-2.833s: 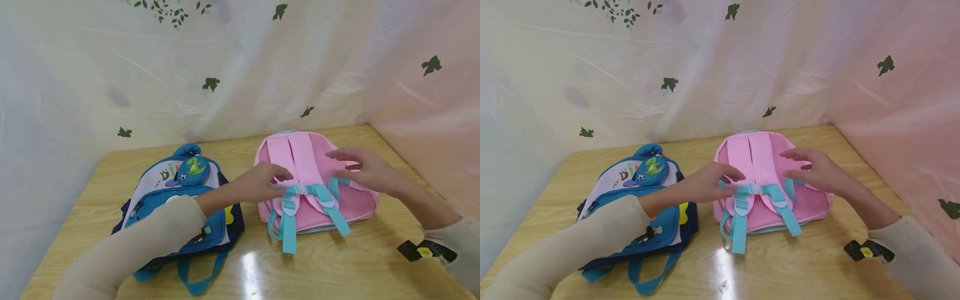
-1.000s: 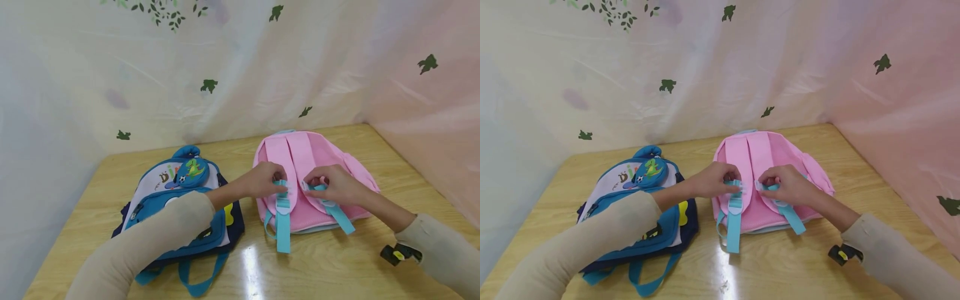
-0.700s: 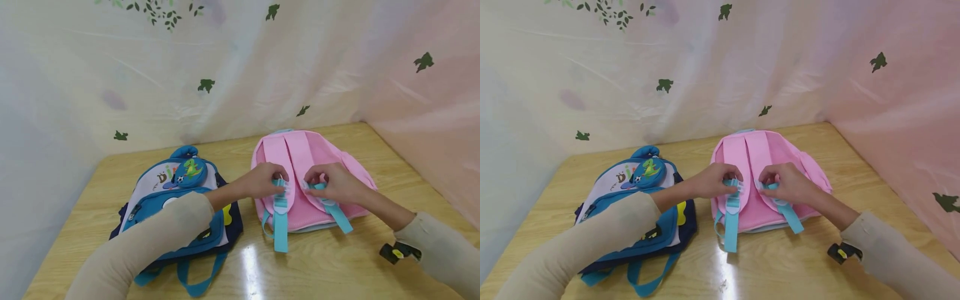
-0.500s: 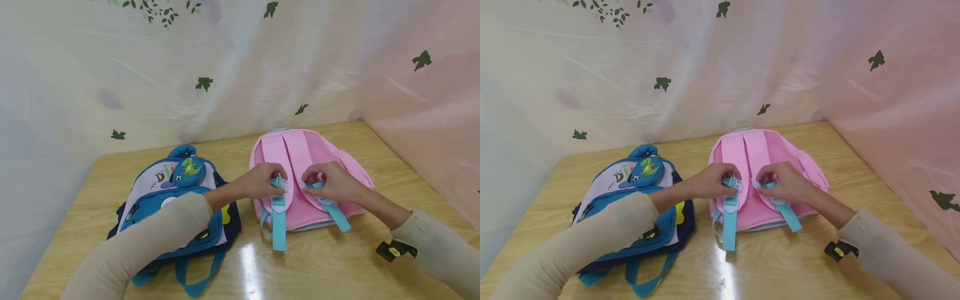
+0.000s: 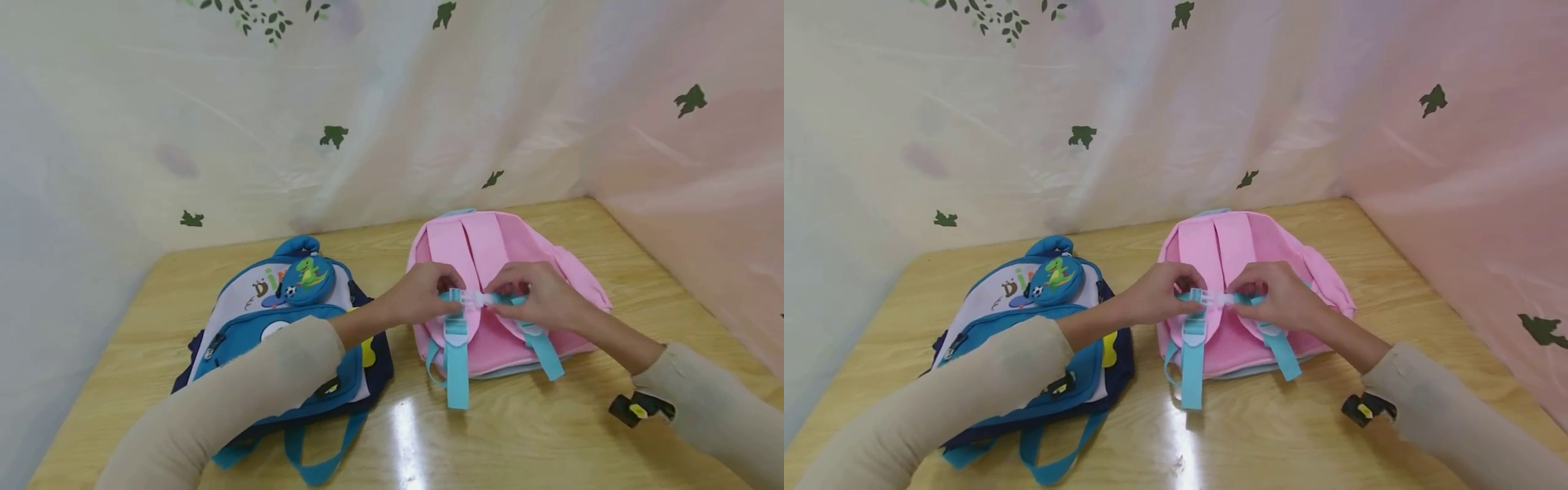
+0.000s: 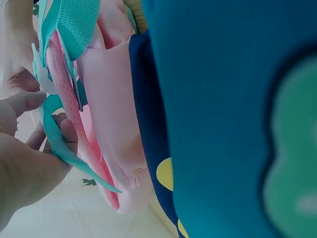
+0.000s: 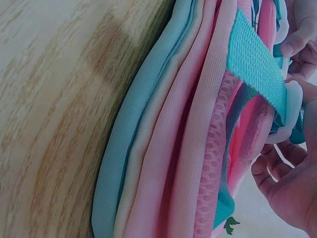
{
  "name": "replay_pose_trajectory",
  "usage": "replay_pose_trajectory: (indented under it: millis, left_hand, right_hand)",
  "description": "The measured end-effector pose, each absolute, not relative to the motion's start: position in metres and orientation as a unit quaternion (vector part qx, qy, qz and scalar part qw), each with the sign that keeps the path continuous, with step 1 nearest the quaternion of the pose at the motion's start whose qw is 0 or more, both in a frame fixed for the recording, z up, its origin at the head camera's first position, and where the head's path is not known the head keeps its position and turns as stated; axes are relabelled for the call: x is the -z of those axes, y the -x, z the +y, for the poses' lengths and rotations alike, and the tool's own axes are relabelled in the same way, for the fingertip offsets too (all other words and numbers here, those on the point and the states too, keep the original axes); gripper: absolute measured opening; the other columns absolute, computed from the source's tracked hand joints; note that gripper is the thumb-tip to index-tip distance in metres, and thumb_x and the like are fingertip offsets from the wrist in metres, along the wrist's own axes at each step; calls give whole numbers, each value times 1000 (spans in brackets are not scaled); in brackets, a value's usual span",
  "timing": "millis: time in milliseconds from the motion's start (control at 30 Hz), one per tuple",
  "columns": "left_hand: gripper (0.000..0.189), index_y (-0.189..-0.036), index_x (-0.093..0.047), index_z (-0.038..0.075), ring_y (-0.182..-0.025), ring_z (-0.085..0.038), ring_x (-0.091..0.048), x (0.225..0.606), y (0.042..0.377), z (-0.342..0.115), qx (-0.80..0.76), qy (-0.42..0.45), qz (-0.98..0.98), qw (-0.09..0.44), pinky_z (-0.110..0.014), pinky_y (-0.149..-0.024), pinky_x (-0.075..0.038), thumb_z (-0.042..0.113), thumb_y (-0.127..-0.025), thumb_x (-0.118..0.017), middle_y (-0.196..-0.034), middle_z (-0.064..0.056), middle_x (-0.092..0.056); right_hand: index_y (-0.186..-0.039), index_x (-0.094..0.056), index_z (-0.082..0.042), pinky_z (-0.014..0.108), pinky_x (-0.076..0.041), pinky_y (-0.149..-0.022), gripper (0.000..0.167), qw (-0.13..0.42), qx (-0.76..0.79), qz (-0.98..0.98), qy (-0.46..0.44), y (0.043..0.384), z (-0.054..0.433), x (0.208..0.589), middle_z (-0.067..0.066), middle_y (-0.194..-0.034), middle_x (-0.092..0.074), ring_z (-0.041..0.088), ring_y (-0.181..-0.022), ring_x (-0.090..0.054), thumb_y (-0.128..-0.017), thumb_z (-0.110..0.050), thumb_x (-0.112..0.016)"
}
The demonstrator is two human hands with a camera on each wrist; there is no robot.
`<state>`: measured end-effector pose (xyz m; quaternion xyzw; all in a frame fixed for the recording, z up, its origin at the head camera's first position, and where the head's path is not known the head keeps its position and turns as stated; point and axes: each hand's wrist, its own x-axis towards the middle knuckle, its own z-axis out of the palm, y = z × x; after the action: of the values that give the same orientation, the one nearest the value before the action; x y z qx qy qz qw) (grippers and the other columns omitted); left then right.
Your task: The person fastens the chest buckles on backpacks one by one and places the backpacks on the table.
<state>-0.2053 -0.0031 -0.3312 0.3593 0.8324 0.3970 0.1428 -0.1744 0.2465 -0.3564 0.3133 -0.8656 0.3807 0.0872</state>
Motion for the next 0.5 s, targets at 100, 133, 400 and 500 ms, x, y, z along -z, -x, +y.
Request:
replay_pose_trajectory:
  millis: [100,133,400,500]
  left_hand:
    - [21,-109,-70,-3,-86,-17,-56,331,205,-3,-398,-352,836,139,-15,-75,-46,6,-92,-78,-96,-9,-66]
    - [21,-109,-70,-2,-87,-17,-56,331,205,-3,-398,-350,837,138,-15,-75,-46,7,-92,-78,-96,-9,-66]
    - [22,-106,-68,-1,-86,-16,-56,333,206,-2,-415,-340,833,132,-15,-76,-47,8,-90,-81,-95,-7,-64]
    - [21,-106,-68,-1,-85,-16,-55,335,206,-2,-421,-340,831,127,-14,-74,-45,7,-90,-80,-95,-8,-64]
  right_hand:
    - [-96,-82,-10,22,-41,-57,24,92,-396,-855,-321,175,247,355,-8,-83,-69,10,-66,-50,-76,1,-90]
    - [-96,-82,-10,22,-41,-56,24,93,-402,-852,-322,175,247,355,-6,-83,-69,11,-65,-50,-76,2,-90]
    - [-97,-82,-4,24,-41,-56,28,102,-426,-837,-327,177,250,353,1,-84,-70,14,-65,-50,-73,11,-87]
    - [-97,-82,-4,24,-42,-57,28,104,-430,-833,-333,177,249,352,1,-85,-71,13,-65,-51,-74,12,-87]
